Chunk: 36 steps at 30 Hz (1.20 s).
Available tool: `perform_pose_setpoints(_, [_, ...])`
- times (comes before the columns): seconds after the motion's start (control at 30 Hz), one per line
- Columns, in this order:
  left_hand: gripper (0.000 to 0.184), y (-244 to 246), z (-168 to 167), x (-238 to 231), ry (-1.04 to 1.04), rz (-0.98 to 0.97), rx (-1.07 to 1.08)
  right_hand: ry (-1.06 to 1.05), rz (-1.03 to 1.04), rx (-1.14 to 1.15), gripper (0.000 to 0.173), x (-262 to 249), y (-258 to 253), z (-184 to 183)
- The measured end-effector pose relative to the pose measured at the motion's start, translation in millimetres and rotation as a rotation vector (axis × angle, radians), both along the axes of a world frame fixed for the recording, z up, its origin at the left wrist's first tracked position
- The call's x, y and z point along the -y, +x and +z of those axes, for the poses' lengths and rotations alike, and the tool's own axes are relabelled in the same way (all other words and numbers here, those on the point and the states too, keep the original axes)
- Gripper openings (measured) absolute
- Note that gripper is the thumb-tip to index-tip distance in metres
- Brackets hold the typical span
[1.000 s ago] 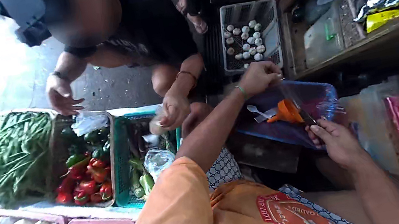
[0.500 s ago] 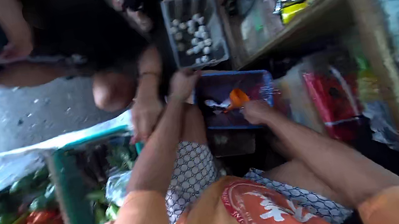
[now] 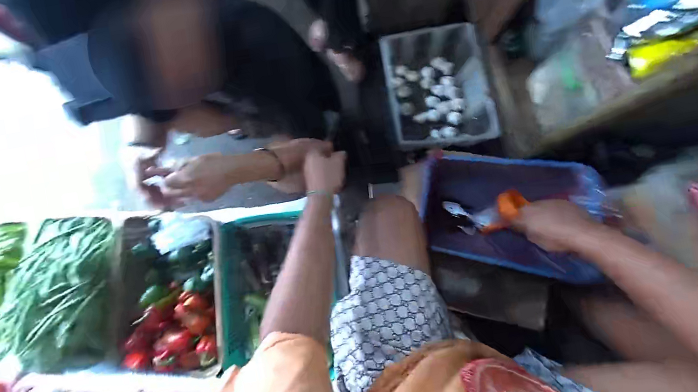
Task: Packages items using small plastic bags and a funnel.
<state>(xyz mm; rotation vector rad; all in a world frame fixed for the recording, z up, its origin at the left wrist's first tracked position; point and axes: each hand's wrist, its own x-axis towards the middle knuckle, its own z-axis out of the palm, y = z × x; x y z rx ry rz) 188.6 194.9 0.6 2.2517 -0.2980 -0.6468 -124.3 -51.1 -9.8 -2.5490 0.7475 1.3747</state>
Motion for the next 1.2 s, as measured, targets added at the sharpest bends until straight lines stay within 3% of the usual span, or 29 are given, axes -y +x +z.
perform_pose_setpoints(0.23, [0.039, 6.9, -24.5, -11.4, -0.02, -0.016, -0.058, 0.027, -0.033, -0.059, 0.034, -16.2, 11.2, 0.4])
perform_pose_setpoints(0.37, [0.04, -13.8, -16.9, -0.7, -0.023, -0.186, -0.063, 0.119, -0.101, 0.044, 0.037, -27.7, 15.5, 18.9])
perform_pose_setpoints(0.47, [0.032, -33.2, -6.7, 22.7, -0.076, -0.237, -0.042, 0.108, -0.202, 0.087, 0.033, -17.3, 0.0, -1.3])
perform_pose_setpoints(0.6, [0.028, -67.4, 5.0, 47.5, -0.099, -0.321, -0.049, 0.123, -0.237, 0.088, 0.029, -14.9, -2.3, -2.4])
perform_pose_setpoints(0.87, [0.03, -115.1, -52.1, 63.5, 0.141, -0.515, 0.099, 0.159, -0.262, 0.14, 0.031, -6.1, -9.2, -9.8])
perform_pose_setpoints(1.2, [0.028, -110.2, -54.8, 66.5, 0.181, -0.525, 0.122, 0.092, -0.295, 0.199, 0.028, -6.1, -40.5, 0.5])
